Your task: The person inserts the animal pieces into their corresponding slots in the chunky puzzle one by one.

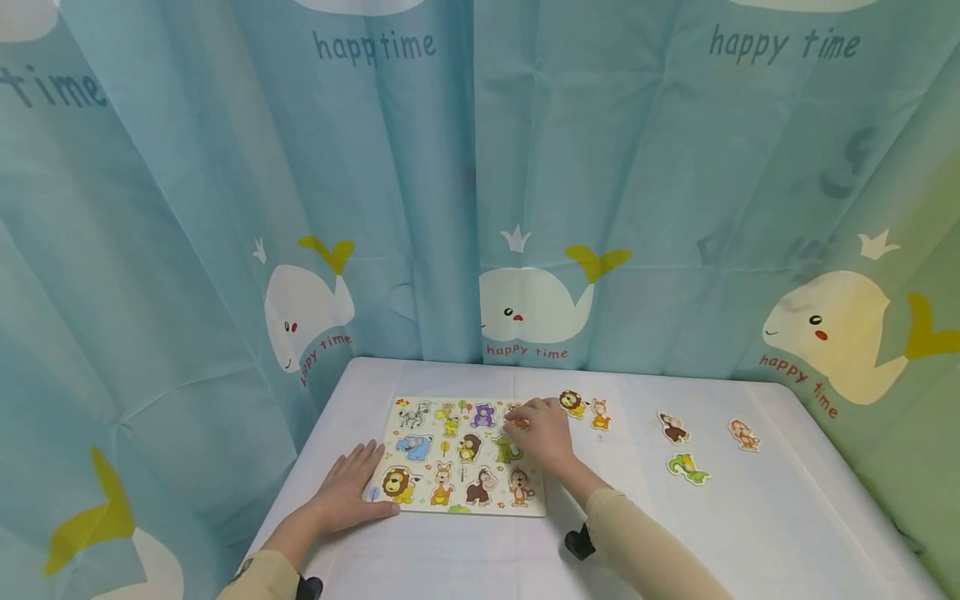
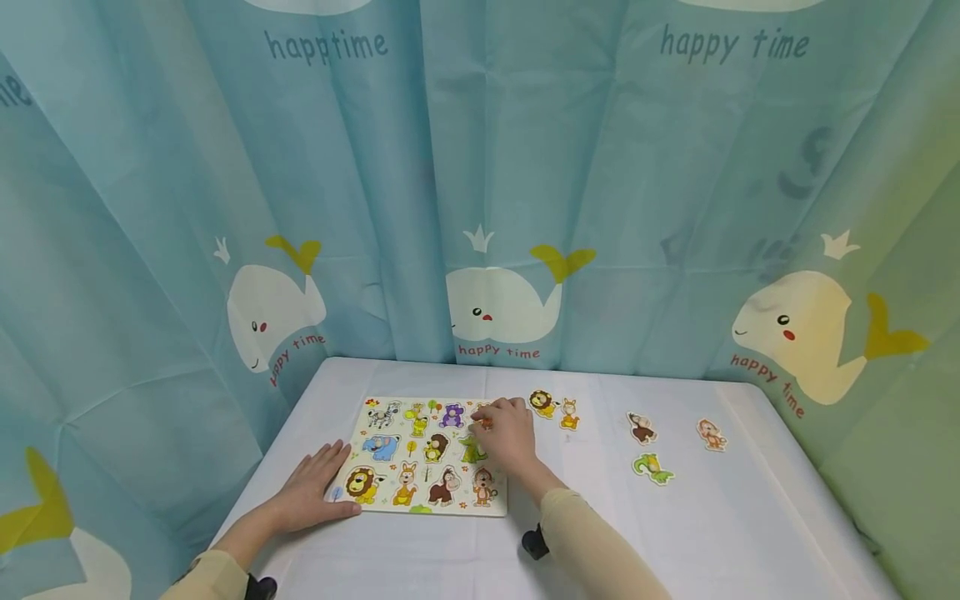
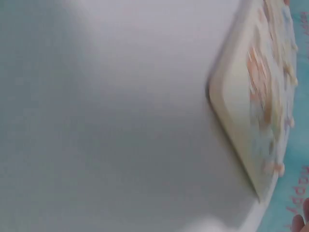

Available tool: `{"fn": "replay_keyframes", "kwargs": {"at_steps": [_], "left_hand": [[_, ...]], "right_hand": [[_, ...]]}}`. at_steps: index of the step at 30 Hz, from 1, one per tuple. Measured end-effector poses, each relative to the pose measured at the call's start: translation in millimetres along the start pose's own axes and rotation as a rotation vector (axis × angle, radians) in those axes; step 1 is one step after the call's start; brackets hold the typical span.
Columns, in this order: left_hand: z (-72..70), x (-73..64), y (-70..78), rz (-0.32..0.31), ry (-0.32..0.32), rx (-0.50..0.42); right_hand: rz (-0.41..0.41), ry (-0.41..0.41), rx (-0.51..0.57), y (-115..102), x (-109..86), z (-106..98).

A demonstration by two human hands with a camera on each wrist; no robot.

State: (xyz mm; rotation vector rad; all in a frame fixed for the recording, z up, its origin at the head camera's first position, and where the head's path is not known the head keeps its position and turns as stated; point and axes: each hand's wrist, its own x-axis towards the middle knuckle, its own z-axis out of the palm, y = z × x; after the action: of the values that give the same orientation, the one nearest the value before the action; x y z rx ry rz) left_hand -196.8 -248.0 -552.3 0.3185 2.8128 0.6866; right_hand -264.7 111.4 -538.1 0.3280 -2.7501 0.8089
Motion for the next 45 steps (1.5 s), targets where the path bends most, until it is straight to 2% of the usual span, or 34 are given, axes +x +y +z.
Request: {"fn": "replay_keyframes", "kwargs": {"at_steps": [8, 13, 22, 31, 37, 45], "left_hand": [[0.6, 1.2, -1.9, 0.017, 0.013, -0.002], [0.3, 0.7, -0.9, -0.001, 0.001, -0.003], [0.5, 0.3, -1.7, 0.001, -0.001, 0.004], [0.4, -0.1, -2.5, 0.012, -0.001, 0.019], [0.1, -0.8, -1.9, 0.009, -0.001, 0.013], [1.3, 0.5, -3.1, 0.009, 0.006, 0.023]], "right_hand": [[0.051, 0.053, 0.017, 22, -5.1, -28], [0.092, 0.075, 0.008, 47, -15.9, -41], [0.177, 0.092, -0.078, 106, -47.8, -76], [0.241, 0.126, -0.146, 149, -85.1, -117], [0.295, 0.129, -0.164, 169, -103.4, -136], [0.340, 0.108, -0.171, 185, -114.4, -151]]}}
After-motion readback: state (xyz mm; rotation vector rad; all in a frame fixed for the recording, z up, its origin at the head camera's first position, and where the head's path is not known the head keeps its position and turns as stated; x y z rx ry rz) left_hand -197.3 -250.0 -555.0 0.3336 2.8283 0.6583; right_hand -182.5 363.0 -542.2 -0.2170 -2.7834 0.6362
